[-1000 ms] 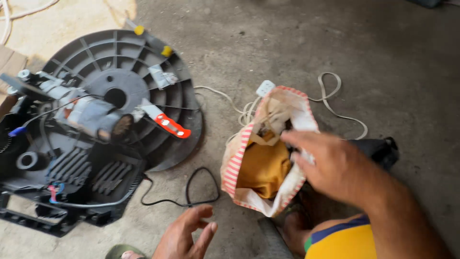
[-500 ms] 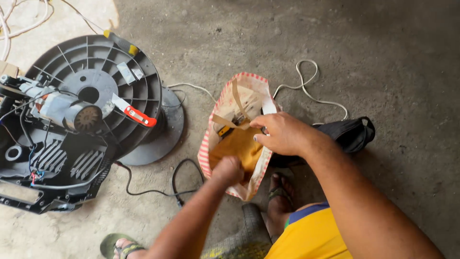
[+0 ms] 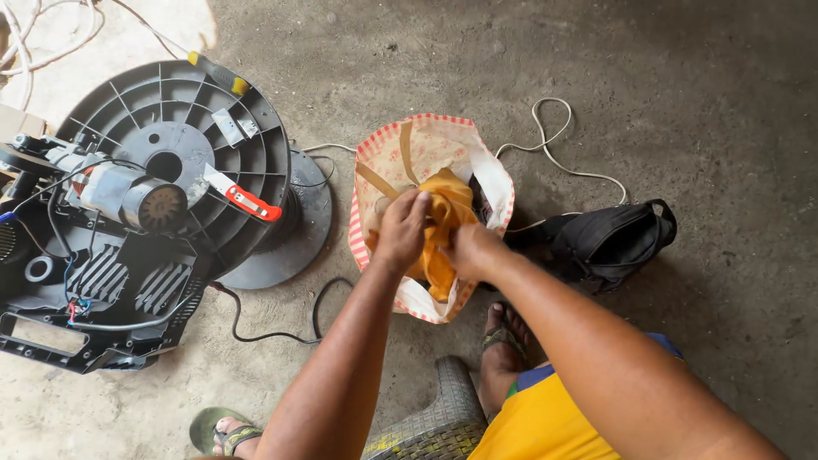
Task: The person strips the outer insulation from a black power cord using a utility knife, then twists and wraps the exposed wires with electrical tape. The work is performed on a disassembled floor fan placed on the floor.
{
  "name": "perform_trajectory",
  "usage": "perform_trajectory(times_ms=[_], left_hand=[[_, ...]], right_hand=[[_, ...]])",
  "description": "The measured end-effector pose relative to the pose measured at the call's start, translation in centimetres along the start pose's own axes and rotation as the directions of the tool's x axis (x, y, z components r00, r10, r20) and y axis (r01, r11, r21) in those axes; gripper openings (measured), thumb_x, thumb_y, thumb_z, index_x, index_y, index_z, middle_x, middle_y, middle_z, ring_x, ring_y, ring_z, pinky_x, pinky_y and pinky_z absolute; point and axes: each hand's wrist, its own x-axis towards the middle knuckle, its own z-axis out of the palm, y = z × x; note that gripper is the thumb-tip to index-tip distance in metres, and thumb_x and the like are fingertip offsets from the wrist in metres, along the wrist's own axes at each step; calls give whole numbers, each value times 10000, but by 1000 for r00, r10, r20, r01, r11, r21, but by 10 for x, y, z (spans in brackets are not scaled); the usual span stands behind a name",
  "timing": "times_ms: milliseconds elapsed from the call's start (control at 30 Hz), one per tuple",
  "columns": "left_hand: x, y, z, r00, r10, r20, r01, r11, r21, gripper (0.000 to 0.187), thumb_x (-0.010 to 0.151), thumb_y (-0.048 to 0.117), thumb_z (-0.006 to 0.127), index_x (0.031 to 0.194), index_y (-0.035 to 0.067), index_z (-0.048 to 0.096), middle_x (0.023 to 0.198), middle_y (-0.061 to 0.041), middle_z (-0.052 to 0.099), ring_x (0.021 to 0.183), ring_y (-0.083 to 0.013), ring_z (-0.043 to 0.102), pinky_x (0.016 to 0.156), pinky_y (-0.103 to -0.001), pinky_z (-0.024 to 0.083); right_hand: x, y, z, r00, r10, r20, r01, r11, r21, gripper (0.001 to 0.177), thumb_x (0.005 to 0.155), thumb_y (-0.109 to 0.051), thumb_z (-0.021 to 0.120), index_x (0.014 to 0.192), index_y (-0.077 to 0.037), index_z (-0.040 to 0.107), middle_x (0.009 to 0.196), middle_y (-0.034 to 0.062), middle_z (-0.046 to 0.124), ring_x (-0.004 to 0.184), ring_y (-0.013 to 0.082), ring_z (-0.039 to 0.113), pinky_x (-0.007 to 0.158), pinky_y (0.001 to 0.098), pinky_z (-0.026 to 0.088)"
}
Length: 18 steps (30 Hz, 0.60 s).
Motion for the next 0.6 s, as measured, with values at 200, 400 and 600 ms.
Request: perform_trajectory(times_ms=[200, 400, 600], left_hand=[[-57, -22, -5, 925, 144, -352, 56, 864, 500, 522, 892, 323, 811, 1195, -21, 559, 1083, -172, 621, 955, -254, 649, 813, -345, 540], [-45, -45, -35, 989, -108, -105, 98, 990, -101, 362, 975, 266, 655, 1252, 38, 611, 1128, -96, 673, 1005, -195, 637, 871, -330, 527], [-59, -15, -40, 887, -304, -348, 31, 790, -612, 295, 1031, 263, 482, 1190, 48, 604, 1109, -88, 670, 987, -198, 674, 857, -347, 573]], right_hand=[[17, -6, -17, 993, 1, 116, -83, 701, 708, 330, 990, -303, 629, 990, -3, 767, 858, 105, 770, 730, 166, 702, 668, 350, 603], [26, -19, -27, 981, -109, 158, -101, 409, 907, 303, 1001, -268, 582, 1067, -31, 759, 997, 46, 765, 888, 127, 680, 805, 300, 545], [44, -3, 5, 952, -277, 128, 124, 735, 667, 442, 953, -305, 479, 1184, -11, 715, 1126, 96, 756, 1078, 215, 704, 991, 355, 527]])
